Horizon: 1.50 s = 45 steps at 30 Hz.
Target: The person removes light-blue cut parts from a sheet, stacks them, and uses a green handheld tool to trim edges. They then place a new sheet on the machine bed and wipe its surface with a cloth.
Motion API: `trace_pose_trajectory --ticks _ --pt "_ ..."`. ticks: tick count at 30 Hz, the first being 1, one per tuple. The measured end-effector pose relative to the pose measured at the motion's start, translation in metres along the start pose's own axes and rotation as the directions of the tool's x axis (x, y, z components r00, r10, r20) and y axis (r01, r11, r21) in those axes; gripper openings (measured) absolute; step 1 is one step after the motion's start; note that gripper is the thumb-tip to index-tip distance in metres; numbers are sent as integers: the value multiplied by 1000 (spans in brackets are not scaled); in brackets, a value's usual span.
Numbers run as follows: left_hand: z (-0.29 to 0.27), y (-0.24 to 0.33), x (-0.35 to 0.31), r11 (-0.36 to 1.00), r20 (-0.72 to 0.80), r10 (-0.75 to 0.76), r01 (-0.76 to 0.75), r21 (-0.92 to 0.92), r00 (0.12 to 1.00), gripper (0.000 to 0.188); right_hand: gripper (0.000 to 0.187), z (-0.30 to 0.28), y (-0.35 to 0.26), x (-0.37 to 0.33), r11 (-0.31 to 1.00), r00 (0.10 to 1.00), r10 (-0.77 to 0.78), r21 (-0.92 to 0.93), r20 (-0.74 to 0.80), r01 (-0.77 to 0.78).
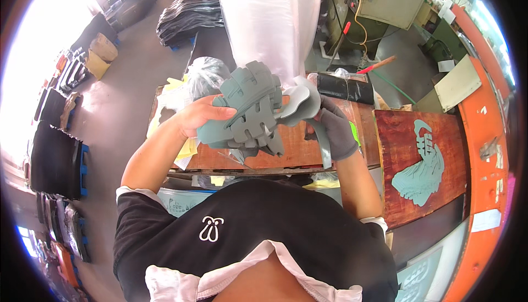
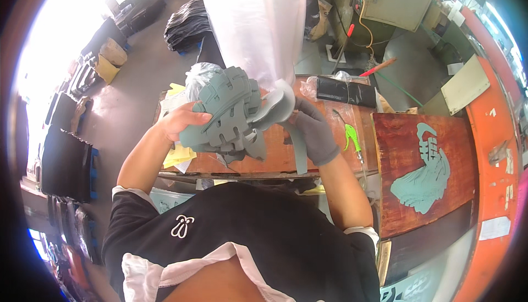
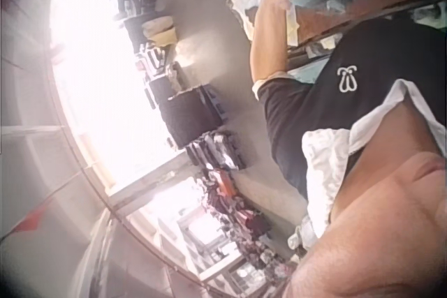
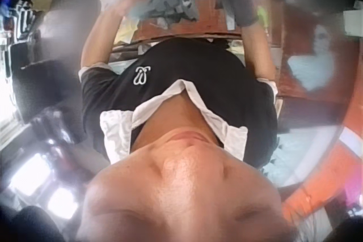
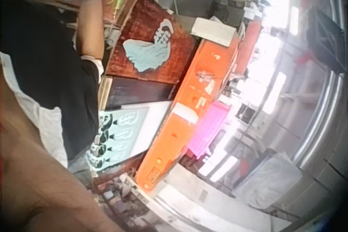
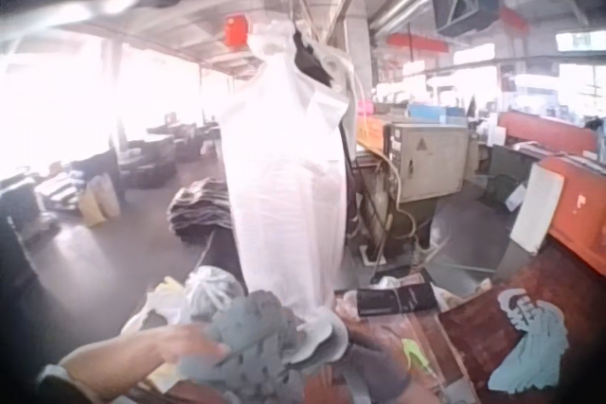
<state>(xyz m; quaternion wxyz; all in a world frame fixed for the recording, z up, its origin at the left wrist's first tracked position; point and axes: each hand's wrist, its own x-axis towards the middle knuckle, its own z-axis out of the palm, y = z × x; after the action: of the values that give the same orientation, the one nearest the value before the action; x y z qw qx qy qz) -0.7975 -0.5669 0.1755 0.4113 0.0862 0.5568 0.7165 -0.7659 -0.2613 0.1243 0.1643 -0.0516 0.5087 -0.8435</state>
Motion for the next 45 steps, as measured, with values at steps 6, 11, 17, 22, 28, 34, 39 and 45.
trace_pose_trajectory --ticks 6,11,17,22,28,34,39,45 --pt "-7 -10 15 999 -49 10 -13 -51 999 52 57 7 -4 -12 959 962 -169 263 217 109" --pt "-13 -28 31 982 9 -2 3 -191 1000 46 35 -4 7 -14 966 979 -202 -163 22 203" --pt "-25 -65 51 899 116 11 41 -435 993 49 24 -13 18 -5 930 910 -320 -272 -262 249" --pt "-20 -106 69 803 184 200 -53 -594 963 59 29 11 12 -7 959 916 -232 78 -328 271" --pt "-8 -128 83 733 33 322 -227 -641 946 61 25 25 21 -18 910 927 -173 305 -334 280" --pt "-8 -112 73 841 -48 456 -448 -305 889 69 25 4 47 -20 910 912 128 411 -390 48" --pt "-6 -106 67 863 -18 476 -471 -181 879 72 32 -7 61 -24 886 962 105 463 -253 25" --pt "-15 -104 65 892 39 443 -437 -113 896 79 36 -29 60 -21 954 967 179 271 -183 -126"
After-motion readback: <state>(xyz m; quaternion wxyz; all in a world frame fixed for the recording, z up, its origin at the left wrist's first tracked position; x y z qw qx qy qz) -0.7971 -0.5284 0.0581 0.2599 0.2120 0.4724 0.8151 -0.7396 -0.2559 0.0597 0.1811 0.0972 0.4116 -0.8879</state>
